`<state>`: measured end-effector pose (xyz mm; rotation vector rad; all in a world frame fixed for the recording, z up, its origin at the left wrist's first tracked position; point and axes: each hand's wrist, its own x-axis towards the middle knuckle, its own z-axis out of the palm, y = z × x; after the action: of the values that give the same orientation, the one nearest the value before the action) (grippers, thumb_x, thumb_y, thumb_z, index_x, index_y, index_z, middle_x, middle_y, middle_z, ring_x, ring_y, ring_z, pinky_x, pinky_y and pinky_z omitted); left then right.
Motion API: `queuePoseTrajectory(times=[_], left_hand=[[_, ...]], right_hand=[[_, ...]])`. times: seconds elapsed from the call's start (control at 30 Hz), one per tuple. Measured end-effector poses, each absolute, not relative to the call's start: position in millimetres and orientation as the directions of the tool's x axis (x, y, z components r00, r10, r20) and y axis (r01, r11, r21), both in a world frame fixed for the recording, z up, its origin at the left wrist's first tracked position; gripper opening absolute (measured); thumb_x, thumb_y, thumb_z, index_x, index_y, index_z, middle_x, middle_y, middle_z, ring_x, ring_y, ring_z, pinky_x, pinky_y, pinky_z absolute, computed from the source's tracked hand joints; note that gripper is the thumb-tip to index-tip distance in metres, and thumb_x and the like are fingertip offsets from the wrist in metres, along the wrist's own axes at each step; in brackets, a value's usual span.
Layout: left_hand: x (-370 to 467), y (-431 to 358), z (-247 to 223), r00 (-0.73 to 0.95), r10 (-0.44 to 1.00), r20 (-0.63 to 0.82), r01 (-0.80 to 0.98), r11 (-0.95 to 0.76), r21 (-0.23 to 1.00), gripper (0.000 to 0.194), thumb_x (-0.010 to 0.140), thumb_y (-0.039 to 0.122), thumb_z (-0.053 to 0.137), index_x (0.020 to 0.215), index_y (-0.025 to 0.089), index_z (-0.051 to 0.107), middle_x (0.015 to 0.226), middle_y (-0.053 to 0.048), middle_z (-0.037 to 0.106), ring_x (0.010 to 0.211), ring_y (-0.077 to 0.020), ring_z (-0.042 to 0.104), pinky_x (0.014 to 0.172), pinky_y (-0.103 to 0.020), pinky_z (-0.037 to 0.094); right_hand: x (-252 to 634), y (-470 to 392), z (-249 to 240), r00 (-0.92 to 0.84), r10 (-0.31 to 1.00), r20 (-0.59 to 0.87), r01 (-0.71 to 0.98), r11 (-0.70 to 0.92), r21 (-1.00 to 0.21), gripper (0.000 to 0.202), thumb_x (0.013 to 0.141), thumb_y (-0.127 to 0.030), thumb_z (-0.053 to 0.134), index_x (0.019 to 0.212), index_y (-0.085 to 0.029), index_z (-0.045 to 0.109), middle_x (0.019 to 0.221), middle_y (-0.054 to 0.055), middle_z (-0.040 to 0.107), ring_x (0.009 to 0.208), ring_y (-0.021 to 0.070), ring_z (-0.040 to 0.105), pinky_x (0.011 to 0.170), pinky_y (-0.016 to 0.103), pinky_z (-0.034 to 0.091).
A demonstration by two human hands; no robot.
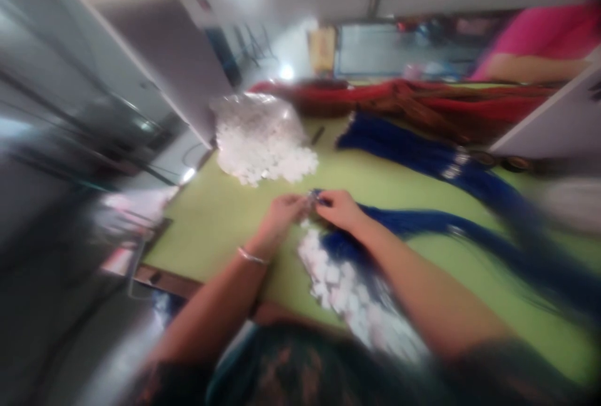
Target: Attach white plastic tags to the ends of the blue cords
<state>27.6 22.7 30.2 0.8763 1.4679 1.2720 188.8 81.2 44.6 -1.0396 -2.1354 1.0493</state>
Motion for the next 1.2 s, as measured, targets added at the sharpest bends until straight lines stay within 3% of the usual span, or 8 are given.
queuePoseTrajectory(times=[0.23,0.37,0.47,0.53,0.6,0.7,1.03,1.2], left_hand=[[28.9,19.8,32.2,-0.227,0.964,-0.136,0.120,0.166,0.979,0.024,0.073,0.038,0.068,0.072,0.014,0.068,0.058,-0.004,0.064,0.045,-0.0085,0.049,0.046,-0.021,0.039],[33.6,0.3,42.9,0.056,0.988,-0.141,0.394,0.107,0.913,0.015,0.072,0.031,0.067,0.073,0.017,0.071,0.067,-0.004,0.069,0.053,-0.0114,0.055,0.052,-0.023,0.042],[26.1,-11.2,51.1,0.209,0.968,-0.142,0.552,0.003,0.834,0.014,0.072,0.028,0.065,0.080,0.019,0.073,0.075,-0.005,0.071,0.065,-0.0153,0.060,0.063,-0.026,0.046],[8.1,-7.9,56.3,0.088,0.992,-0.089,0.619,0.015,0.785,0.018,0.076,0.032,0.061,0.081,0.018,0.073,0.080,-0.006,0.071,0.073,-0.0179,0.062,0.069,-0.028,0.047],[-18.4,5.1,60.6,-0.217,0.976,0.020,0.684,0.137,0.717,0.023,0.079,0.035,0.056,0.080,0.017,0.071,0.082,-0.007,0.070,0.077,-0.0199,0.062,0.071,-0.030,0.047],[-57.6,32.1,61.6,-0.553,0.804,0.219,0.754,0.372,0.541,0.025,0.077,0.032,0.057,0.092,0.015,0.068,0.086,-0.008,0.068,0.080,-0.0212,0.060,0.073,-0.032,0.045],[-78.4,57.1,36.2,-0.462,0.842,0.277,0.876,0.385,0.291,0.022,0.079,0.030,0.052,0.094,0.017,0.063,0.082,-0.009,0.064,0.080,-0.0240,0.059,0.071,-0.032,0.042],[-75.7,45.7,50.4,-0.549,0.803,0.232,0.775,0.386,0.500,0.036,0.078,0.028,0.055,0.109,0.015,0.065,0.076,-0.006,0.066,0.072,-0.0211,0.060,0.068,-0.030,0.043]], right_hand=[[189.0,82.3,46.3,-0.578,0.807,0.125,0.400,0.413,-0.818,0.019,0.073,-0.027,0.057,0.060,-0.014,0.062,0.054,-0.001,0.056,0.054,0.0101,0.046,0.054,0.022,0.033],[190.0,83.1,52.7,-0.478,0.878,0.036,0.342,0.223,-0.913,0.024,0.080,-0.035,0.055,0.070,-0.015,0.065,0.064,0.003,0.066,0.054,0.0123,0.054,0.055,0.024,0.040],[188.5,81.9,52.8,-0.522,0.853,-0.011,0.271,0.154,-0.950,0.016,0.079,-0.029,0.057,0.081,-0.015,0.065,0.069,0.003,0.069,0.050,0.0111,0.053,0.054,0.024,0.042],[186.6,81.0,49.6,-0.524,0.851,0.015,0.228,0.157,-0.961,0.015,0.076,-0.022,0.057,0.088,-0.016,0.064,0.071,0.002,0.070,0.048,0.0101,0.053,0.053,0.023,0.042],[185.1,80.6,46.0,-0.509,0.860,0.044,0.194,0.165,-0.967,0.016,0.075,-0.020,0.056,0.089,-0.016,0.062,0.070,0.001,0.070,0.048,0.0097,0.052,0.052,0.023,0.042],[185.1,80.6,44.0,-0.517,0.853,0.071,0.175,0.187,-0.967,0.011,0.076,-0.026,0.058,0.079,-0.016,0.062,0.068,0.001,0.069,0.051,0.0104,0.053,0.053,0.023,0.041],[186.6,79.3,53.3,-0.543,0.838,0.056,0.294,0.252,-0.922,0.020,0.078,-0.028,0.056,0.064,-0.015,0.064,0.060,0.000,0.062,0.054,0.0098,0.049,0.057,0.023,0.038],[183.3,78.5,51.3,-0.512,0.855,0.083,0.293,0.265,-0.919,0.023,0.075,-0.032,0.058,0.060,-0.015,0.059,0.055,-0.002,0.056,0.054,0.0097,0.045,0.055,0.023,0.035]])
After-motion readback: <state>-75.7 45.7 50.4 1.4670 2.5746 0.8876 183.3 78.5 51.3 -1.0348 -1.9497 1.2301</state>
